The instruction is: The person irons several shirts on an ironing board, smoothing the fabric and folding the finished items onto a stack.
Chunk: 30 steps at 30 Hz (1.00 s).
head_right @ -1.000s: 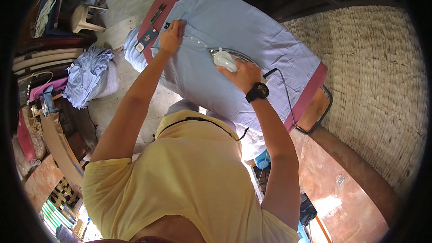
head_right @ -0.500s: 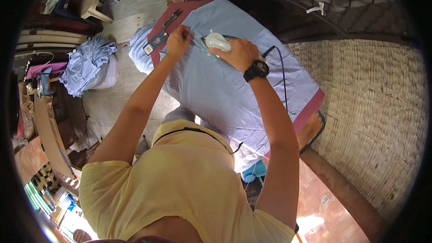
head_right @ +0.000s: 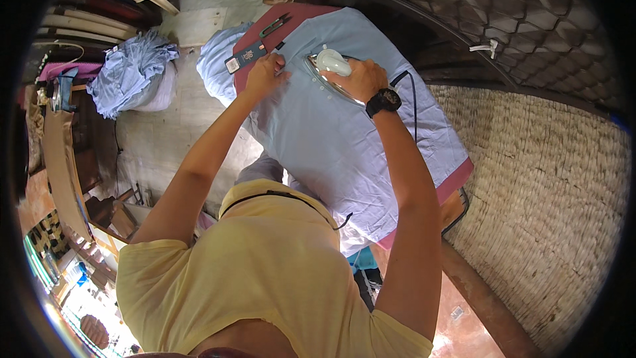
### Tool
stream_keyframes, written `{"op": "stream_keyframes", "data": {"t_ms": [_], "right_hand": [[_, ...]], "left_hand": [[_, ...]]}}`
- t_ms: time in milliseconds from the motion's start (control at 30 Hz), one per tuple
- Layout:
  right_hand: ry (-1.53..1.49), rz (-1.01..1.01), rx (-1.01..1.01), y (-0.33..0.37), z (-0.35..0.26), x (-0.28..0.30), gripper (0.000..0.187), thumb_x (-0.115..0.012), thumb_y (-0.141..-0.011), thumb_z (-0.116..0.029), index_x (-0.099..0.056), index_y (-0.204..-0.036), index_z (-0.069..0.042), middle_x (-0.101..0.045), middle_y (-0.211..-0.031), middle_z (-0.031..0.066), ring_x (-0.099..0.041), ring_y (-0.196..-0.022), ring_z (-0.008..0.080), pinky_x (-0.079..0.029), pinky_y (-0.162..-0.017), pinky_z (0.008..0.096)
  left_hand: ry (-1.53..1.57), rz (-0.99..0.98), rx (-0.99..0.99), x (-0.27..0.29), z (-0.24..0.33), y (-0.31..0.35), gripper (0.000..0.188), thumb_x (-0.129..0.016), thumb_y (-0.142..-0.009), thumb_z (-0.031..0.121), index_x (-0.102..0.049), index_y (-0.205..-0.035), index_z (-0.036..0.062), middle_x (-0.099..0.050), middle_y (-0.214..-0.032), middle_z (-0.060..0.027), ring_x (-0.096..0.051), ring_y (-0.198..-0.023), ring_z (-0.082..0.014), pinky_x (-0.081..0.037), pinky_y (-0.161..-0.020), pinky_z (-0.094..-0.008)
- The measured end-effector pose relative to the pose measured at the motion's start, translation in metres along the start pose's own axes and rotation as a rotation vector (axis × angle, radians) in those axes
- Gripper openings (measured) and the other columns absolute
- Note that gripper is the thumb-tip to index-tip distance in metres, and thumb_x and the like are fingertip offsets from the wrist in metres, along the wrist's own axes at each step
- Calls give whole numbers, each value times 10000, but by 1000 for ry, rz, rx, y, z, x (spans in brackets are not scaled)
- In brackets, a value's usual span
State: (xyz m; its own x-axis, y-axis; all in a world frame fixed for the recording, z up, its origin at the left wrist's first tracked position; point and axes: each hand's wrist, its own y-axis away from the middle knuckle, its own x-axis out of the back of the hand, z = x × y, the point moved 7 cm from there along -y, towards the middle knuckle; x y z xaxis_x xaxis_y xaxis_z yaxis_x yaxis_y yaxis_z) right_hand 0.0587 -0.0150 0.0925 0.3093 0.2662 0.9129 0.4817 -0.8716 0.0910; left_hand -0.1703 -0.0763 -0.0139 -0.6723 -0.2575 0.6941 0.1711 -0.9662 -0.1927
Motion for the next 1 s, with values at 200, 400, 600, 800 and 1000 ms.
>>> {"op": "stream_keyframes", "data": {"t_ms": [200,400,600,800,1000], "right_hand": [[0,-41,-31,-4,-10,7,603,-704,-722,-651,-752,-906,-78,-712,-804,187,-693,-778,367,-550,-712,467],[48,-38,8,-9,-1,-4,646,-696,-712,-678,-747,-894,-60,-704,-798,211,-691,-776,379,-547,-712,476],[63,-41,35,-10,4,-8,673,-695,-703,-693,-745,-884,-46,-704,-798,214,-691,-773,380,-544,-707,484],[13,-94,-40,-6,2,1,665,-682,-725,-686,-744,-904,-49,-705,-819,215,-688,-772,386,-541,-712,470],[-120,-37,-300,44,-23,24,693,-637,-764,-695,-733,-986,-46,-707,-843,214,-684,-797,399,-533,-712,470]], "left_hand": [[91,-144,271,-1,-11,-1,241,-809,-719,186,-631,-817,57,-653,-789,-61,-654,-767,-248,-501,-702,-368],[219,-171,379,-13,-30,-3,198,-833,-680,198,-719,-813,107,-636,-720,-4,-638,-694,-170,-496,-663,-330],[283,-127,350,-36,-58,1,170,-824,-682,209,-787,-847,197,-584,-720,23,-619,-713,-155,-497,-665,-331],[154,-106,272,-14,-26,-1,182,-810,-696,214,-784,-875,223,-538,-736,19,-601,-739,-172,-497,-680,-355],[133,-223,193,-13,-31,-6,209,-755,-738,112,-774,-924,204,-553,-757,-10,-596,-751,-185,-495,-719,-347]]}}
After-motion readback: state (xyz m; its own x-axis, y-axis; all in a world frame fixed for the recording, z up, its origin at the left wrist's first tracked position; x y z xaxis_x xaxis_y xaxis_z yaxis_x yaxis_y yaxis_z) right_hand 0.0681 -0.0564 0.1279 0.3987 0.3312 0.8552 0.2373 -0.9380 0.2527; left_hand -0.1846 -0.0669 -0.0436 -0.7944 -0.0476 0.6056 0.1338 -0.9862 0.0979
